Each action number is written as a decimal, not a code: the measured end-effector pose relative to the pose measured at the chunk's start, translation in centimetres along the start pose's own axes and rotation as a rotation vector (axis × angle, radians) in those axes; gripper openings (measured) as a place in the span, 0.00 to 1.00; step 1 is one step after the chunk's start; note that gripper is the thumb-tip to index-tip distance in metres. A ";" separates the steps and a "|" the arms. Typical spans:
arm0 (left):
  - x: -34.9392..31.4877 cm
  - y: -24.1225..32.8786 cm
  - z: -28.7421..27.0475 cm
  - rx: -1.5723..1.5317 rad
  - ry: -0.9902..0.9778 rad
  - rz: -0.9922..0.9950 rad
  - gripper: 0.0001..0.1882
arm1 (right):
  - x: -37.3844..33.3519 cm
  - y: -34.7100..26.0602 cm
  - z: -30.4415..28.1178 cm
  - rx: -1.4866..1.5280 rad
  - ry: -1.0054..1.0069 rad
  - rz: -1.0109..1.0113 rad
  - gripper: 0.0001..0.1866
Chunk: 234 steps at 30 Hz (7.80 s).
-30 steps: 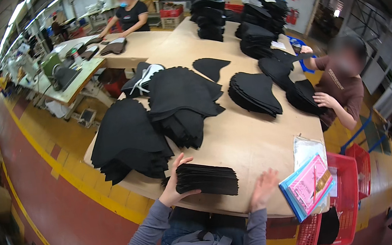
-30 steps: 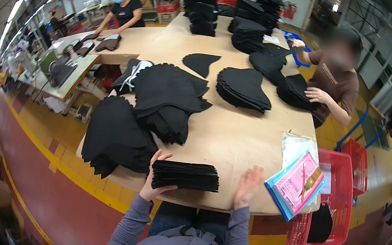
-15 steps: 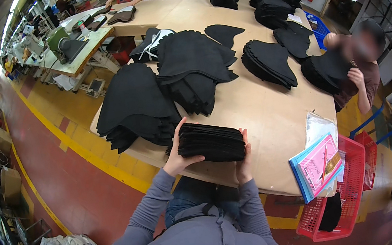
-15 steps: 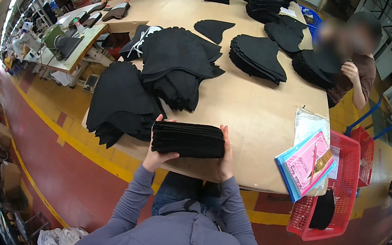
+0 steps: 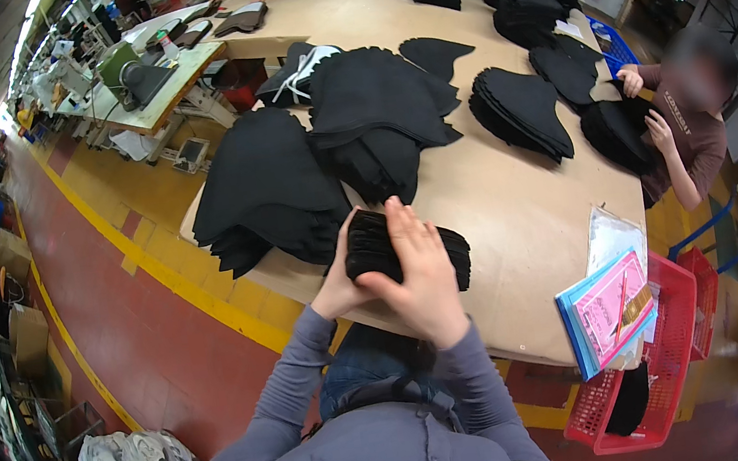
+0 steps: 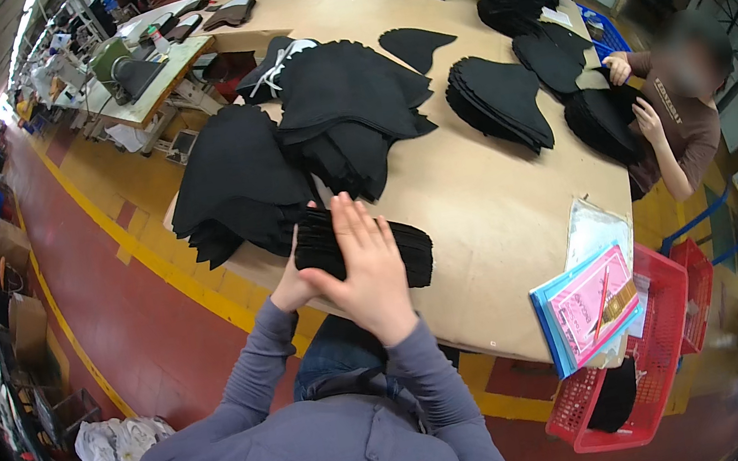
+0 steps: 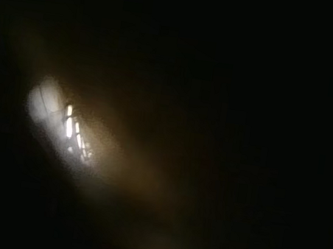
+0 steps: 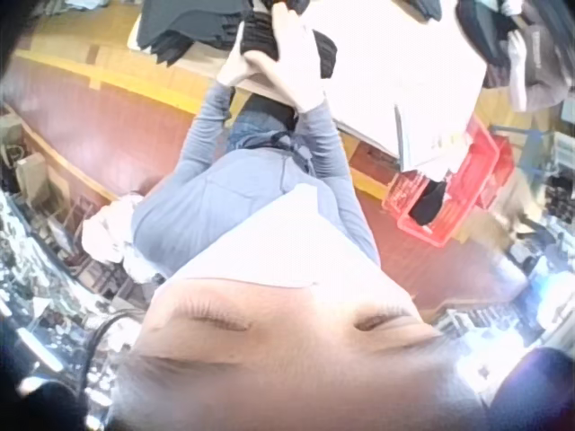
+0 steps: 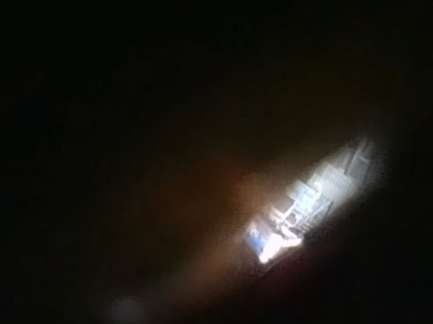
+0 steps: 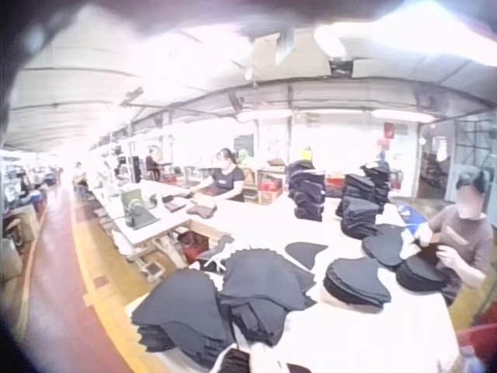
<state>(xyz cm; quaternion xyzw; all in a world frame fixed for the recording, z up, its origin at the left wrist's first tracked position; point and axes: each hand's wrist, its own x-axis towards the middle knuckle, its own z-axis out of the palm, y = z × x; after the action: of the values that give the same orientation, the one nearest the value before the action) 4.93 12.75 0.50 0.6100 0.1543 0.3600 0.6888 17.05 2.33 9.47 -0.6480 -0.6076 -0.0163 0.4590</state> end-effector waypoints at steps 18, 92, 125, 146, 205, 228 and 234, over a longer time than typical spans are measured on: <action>-1.4 1.1 0.9 0.227 0.000 0.062 0.61 | -2.5 0.1 -0.2 0.247 0.030 0.077 0.57; -2.4 4.8 4.0 -0.284 -0.580 -0.923 0.56 | -11.6 28.9 0.5 1.505 -0.055 0.626 0.38; -8.2 0.6 6.6 -0.273 -0.065 -0.762 0.60 | -10.4 4.1 -3.2 0.392 0.350 0.532 0.13; -9.0 -0.6 6.4 -0.381 -0.037 -0.716 0.58 | -9.0 2.3 -3.5 -0.099 0.178 0.497 0.26; -10.6 -2.8 6.4 -0.403 0.000 -0.622 0.65 | -9.0 1.4 -2.2 -0.221 0.428 0.391 0.19; -10.9 -3.8 6.0 -0.440 -0.045 -0.561 0.65 | -8.5 0.6 -2.6 -0.365 0.283 0.379 0.18; -10.9 -3.3 6.3 -0.398 -0.017 -0.557 0.64 | -7.5 -0.6 -2.9 -0.359 0.228 0.436 0.19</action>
<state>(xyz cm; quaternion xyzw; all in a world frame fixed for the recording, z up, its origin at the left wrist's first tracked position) 2.52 0.69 -3.75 0.4012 0.2359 0.1762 0.8674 16.23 -5.33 7.17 -0.8278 -0.3864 -0.0971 0.3950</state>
